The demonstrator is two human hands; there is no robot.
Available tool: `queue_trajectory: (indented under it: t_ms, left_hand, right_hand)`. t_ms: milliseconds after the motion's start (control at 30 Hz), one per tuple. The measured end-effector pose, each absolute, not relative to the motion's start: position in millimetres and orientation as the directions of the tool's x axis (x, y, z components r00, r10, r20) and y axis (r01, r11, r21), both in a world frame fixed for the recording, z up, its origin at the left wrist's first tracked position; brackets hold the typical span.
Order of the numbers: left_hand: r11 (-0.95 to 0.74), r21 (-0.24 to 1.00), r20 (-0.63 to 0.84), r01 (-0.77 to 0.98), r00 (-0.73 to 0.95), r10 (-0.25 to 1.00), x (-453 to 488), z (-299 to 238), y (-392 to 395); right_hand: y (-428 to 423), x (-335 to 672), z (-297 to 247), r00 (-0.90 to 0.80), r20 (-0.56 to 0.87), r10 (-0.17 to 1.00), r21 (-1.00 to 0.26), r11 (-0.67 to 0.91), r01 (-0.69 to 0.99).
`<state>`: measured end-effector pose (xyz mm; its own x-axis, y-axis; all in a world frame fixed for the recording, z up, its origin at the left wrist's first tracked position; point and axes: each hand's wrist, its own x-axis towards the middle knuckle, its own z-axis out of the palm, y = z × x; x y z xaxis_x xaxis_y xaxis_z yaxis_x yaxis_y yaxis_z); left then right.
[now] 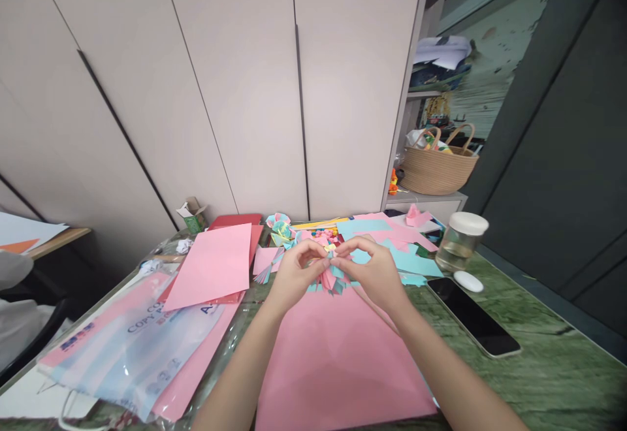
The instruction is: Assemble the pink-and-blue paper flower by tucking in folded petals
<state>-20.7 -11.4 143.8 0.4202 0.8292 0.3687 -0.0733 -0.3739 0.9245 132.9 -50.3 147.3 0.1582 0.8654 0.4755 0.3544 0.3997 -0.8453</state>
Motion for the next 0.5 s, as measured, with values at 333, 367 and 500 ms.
queue_trajectory:
  t_ms: [333, 367, 500]
  left_hand:
    - [-0.359, 0.926, 0.371, -0.113, 0.433, 0.821, -21.3, 143.4, -11.6]
    - [-0.359, 0.927, 0.371, -0.113, 0.435, 0.821, -21.3, 143.1, -11.4]
    - [-0.361, 0.926, 0.373, -0.113, 0.424, 0.825, -20.5, 141.9, -10.2]
  right_hand:
    - [-49.8, 132.9, 144.9, 0.135, 0.422, 0.897, -0.883, 0.372, 0.286]
    - [-49.8, 132.6, 145.0, 0.137, 0.417, 0.898, -0.886, 0.369, 0.280]
    - [-50.1, 132.0, 144.0, 0.162, 0.447, 0.880, -0.868, 0.383, 0.316]
